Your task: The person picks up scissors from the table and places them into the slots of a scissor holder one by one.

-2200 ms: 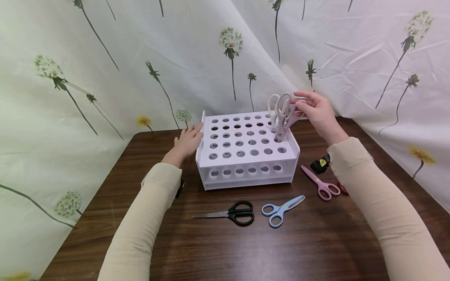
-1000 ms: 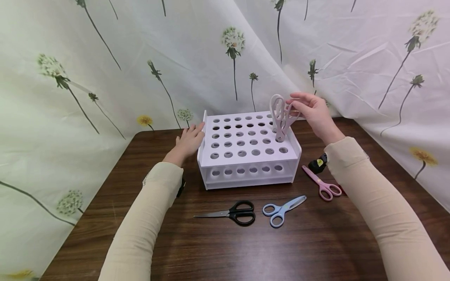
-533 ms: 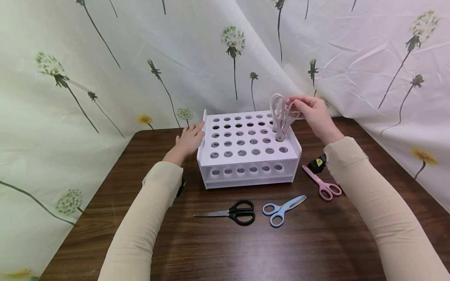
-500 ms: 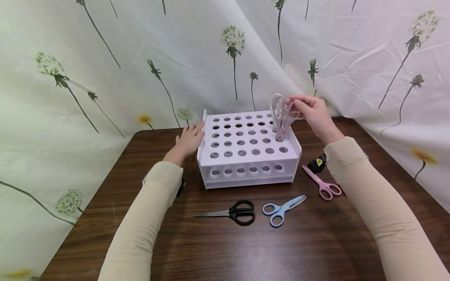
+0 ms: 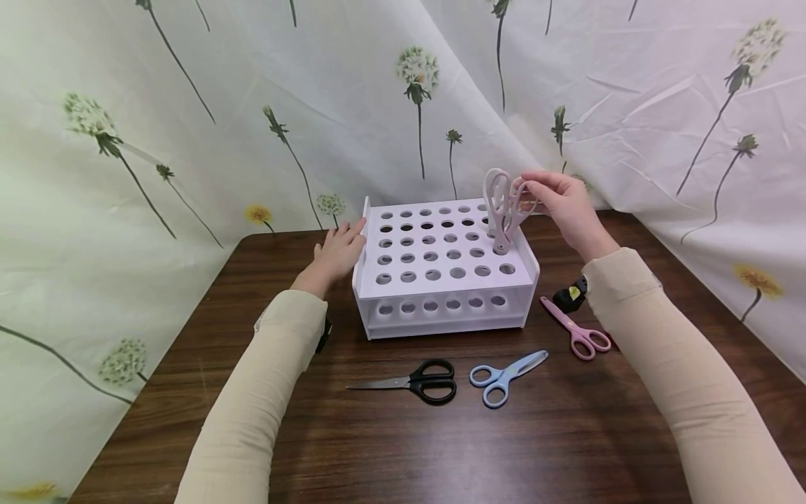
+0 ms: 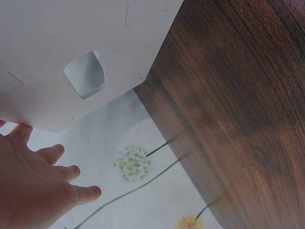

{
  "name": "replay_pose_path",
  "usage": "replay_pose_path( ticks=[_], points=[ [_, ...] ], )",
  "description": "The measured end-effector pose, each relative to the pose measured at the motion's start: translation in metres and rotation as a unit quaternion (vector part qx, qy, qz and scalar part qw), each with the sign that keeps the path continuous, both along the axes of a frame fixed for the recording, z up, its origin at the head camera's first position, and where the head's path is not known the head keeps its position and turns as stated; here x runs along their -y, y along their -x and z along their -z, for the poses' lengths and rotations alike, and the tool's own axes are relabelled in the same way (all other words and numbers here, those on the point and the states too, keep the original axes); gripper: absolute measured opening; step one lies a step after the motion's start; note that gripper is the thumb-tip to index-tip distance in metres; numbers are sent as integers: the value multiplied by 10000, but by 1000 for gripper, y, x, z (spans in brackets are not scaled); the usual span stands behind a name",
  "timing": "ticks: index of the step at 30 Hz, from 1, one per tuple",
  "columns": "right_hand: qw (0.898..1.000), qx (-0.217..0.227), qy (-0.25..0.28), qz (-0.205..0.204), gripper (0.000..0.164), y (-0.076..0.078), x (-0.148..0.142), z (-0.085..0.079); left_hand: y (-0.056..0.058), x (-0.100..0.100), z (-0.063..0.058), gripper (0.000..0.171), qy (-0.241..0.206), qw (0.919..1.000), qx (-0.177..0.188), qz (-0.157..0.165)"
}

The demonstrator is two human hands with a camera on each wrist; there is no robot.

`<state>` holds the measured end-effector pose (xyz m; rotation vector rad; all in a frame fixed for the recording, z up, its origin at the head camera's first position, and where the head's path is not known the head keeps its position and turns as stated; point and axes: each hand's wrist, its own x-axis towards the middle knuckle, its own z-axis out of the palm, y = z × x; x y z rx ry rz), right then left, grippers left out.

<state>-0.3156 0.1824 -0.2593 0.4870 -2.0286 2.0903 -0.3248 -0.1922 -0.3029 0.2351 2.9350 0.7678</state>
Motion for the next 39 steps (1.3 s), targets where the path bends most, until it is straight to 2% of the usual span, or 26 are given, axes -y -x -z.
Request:
replay_pose_path(
  ticks=[6,13,18,29,39],
  points=[
    [9996,28,260,-62,27,-1,-6,1,-1,-1,0,55,15,10000,-62,-28],
    [9996,46,280,-92,38,-5,-14,3,-3,-2,0,55,83,9998,-152,-78],
    [9990,5,411,-152,32,-8,-20,4,-3,-1,0,56,85,9998,-188,-68],
    [9998,-25,135,-140,33,-16,-36,7,-3,-2,0,55,124,9998,-166,-59],
    [9995,12,237,-224,36,-19,-52,15,-2,-1,0,55,123,9999,-81,-28]
  ],
)
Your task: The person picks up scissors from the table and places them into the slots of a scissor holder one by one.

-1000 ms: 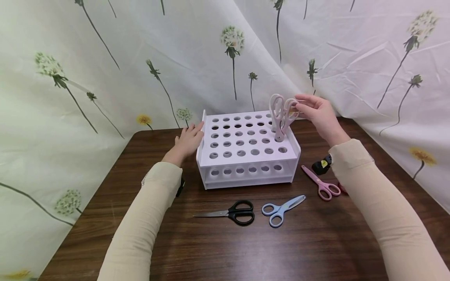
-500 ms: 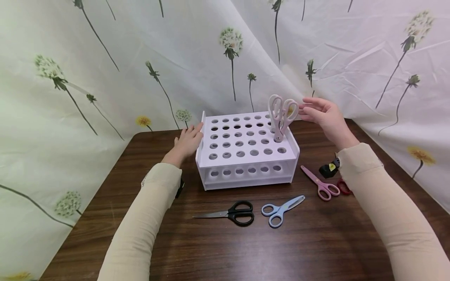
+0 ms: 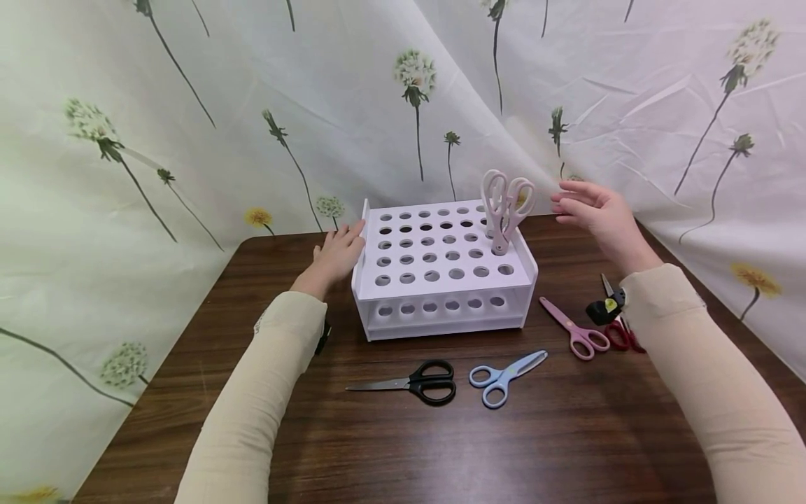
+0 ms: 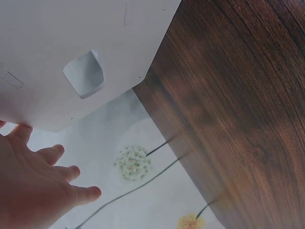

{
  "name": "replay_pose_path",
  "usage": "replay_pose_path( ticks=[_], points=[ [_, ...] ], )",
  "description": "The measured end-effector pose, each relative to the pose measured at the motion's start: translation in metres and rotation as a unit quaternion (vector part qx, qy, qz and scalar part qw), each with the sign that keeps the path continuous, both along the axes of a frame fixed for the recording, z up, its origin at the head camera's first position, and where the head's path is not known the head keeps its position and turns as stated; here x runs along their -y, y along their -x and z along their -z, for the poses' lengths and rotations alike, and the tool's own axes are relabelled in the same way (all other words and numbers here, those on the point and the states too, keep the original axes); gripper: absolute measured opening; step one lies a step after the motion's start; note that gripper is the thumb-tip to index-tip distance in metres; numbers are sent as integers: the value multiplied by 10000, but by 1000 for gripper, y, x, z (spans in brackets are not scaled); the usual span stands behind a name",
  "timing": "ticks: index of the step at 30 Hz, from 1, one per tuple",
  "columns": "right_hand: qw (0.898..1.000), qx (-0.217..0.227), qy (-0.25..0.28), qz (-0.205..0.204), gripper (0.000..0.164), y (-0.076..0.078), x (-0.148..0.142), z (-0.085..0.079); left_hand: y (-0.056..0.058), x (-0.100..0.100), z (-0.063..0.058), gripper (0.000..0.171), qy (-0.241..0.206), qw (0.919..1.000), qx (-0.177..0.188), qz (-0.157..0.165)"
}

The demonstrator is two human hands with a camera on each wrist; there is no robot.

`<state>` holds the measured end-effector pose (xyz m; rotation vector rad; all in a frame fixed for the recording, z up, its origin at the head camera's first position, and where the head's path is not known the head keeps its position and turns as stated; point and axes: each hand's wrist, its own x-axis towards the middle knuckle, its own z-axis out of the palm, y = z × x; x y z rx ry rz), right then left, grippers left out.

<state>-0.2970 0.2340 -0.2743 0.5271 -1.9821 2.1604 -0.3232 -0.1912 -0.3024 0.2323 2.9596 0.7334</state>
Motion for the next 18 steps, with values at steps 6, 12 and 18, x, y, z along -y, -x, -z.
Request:
replay_pose_path(
  ticks=[6,12,18],
  points=[
    [9998,109,139,14,32,-2,-10,4,1,0,1,55,42,10000,-31,2],
    [9995,92,313,14,28,-4,-20,7,1,0,0,55,31,10000,-40,10],
    [9994,-2,336,26,26,-7,-29,12,0,0,0,55,-9,10000,-5,22]
  ],
)
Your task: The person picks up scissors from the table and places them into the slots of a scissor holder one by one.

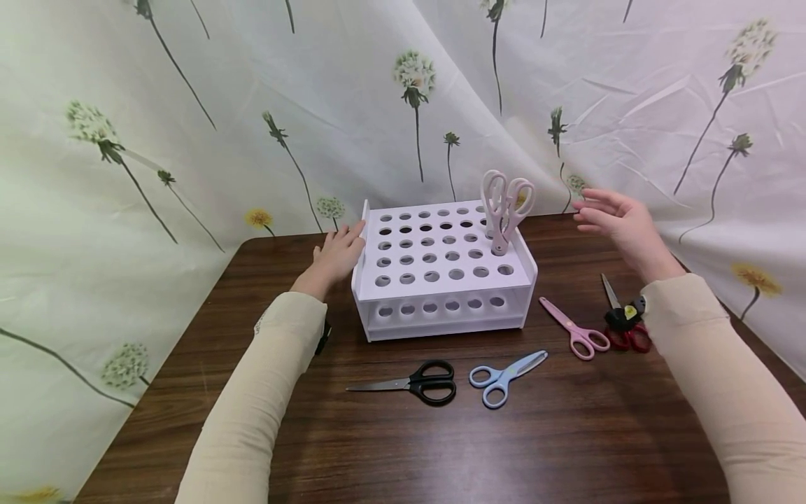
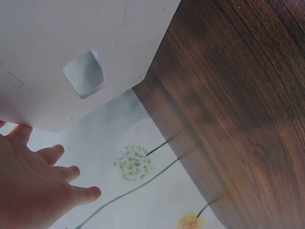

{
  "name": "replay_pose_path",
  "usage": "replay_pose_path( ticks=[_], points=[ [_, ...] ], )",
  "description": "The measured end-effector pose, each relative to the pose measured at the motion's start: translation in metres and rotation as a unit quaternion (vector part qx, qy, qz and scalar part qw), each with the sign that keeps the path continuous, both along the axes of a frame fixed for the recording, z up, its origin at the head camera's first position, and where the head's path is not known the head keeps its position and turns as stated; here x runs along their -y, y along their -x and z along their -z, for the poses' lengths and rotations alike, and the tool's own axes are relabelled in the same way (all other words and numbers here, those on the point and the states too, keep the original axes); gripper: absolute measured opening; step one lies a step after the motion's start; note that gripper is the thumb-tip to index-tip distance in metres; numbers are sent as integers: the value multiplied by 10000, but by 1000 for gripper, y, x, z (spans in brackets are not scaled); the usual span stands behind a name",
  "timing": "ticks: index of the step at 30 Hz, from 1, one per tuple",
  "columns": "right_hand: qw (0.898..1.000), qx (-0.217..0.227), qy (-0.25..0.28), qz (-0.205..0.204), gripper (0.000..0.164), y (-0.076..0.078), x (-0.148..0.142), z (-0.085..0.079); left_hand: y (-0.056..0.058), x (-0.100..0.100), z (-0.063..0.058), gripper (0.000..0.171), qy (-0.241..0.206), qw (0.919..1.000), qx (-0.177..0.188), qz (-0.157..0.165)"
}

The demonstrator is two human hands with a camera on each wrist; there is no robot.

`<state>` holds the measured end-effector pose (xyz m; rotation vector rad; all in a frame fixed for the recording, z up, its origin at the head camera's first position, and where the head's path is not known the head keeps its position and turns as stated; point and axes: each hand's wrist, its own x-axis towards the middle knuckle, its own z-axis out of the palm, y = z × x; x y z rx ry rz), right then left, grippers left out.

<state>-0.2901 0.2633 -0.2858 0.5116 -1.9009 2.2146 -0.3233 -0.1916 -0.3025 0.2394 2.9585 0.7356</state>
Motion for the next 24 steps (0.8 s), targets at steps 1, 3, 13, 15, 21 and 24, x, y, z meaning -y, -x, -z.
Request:
replay_pose_path(
  ticks=[1,3,13,15,21,24],
  points=[
    [10000,8,-2,3,26,-1,-2,1,0,0,0,55,1,10000,2,1],
    [10000,31,43,8,27,-2,-5,2,0,0,0,55,-1,10000,-5,-1],
    [9998,141,15,155,29,-7,-22,10,0,-1,1,55,56,9999,-98,-51],
    [9997,164,-49,189,29,-9,-26,12,-1,-1,1,55,63,9999,-104,-58],
    [9991,228,-181,301,31,-14,-33,15,0,-1,0,55,44,9999,-96,-44],
    [9988,258,-252,325,31,-15,-37,17,0,0,0,56,18,10000,-44,-25]
  ],
)
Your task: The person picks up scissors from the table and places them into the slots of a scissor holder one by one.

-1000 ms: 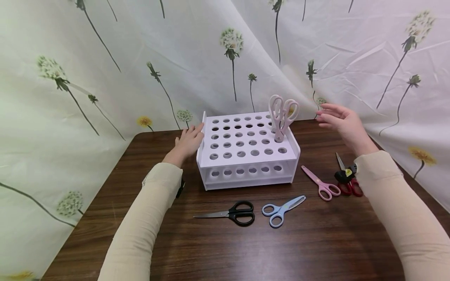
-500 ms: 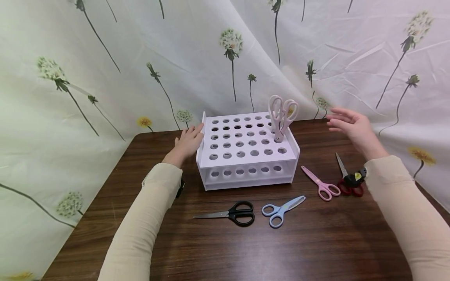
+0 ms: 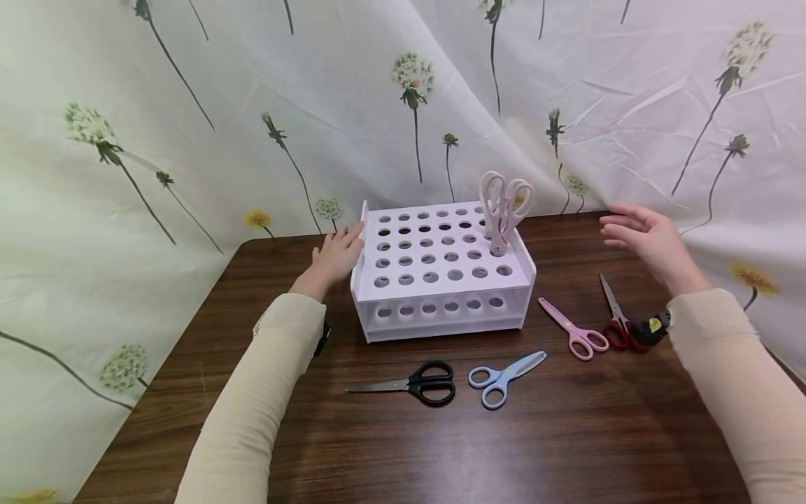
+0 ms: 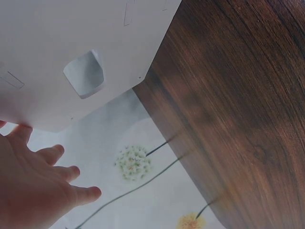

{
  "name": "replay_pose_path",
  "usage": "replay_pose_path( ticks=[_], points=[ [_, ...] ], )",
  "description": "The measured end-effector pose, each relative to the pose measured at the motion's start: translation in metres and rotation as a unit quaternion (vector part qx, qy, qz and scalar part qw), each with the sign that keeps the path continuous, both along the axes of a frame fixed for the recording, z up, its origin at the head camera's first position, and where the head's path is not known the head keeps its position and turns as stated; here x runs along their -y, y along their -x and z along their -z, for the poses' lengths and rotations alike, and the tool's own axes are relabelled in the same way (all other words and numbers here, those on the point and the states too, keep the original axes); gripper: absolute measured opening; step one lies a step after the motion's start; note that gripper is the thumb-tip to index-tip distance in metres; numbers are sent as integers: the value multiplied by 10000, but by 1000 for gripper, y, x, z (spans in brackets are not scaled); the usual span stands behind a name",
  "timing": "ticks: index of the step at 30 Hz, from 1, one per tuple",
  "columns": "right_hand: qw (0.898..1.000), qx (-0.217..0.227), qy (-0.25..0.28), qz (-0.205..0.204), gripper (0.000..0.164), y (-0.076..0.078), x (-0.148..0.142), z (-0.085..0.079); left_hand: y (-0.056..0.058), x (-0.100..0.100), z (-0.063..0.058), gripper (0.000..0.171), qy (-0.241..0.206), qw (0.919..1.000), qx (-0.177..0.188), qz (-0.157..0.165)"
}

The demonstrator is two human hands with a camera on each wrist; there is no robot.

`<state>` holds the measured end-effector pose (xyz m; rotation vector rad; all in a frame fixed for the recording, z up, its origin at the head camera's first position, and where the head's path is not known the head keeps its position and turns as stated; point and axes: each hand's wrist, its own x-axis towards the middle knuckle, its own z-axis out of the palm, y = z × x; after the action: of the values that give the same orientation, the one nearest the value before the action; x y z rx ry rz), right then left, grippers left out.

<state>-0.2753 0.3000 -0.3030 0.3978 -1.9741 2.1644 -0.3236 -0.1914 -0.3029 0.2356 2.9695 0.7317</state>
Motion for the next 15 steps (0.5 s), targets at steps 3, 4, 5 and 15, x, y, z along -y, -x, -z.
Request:
replay_pose_path(
  ticks=[3,4,5,15],
  points=[
    [9999,20,-110,36,30,-1,-4,3,0,0,0,56,-4,10000,46,8],
    [9999,31,-125,45,30,-1,-6,4,0,0,0,56,-9,10000,60,6],
    [9999,44,-150,54,30,-2,-7,5,0,1,0,56,-8,10000,69,6],
    [9979,134,-596,222,31,-6,-16,12,0,0,0,56,-18,10000,67,-1]
  ],
)
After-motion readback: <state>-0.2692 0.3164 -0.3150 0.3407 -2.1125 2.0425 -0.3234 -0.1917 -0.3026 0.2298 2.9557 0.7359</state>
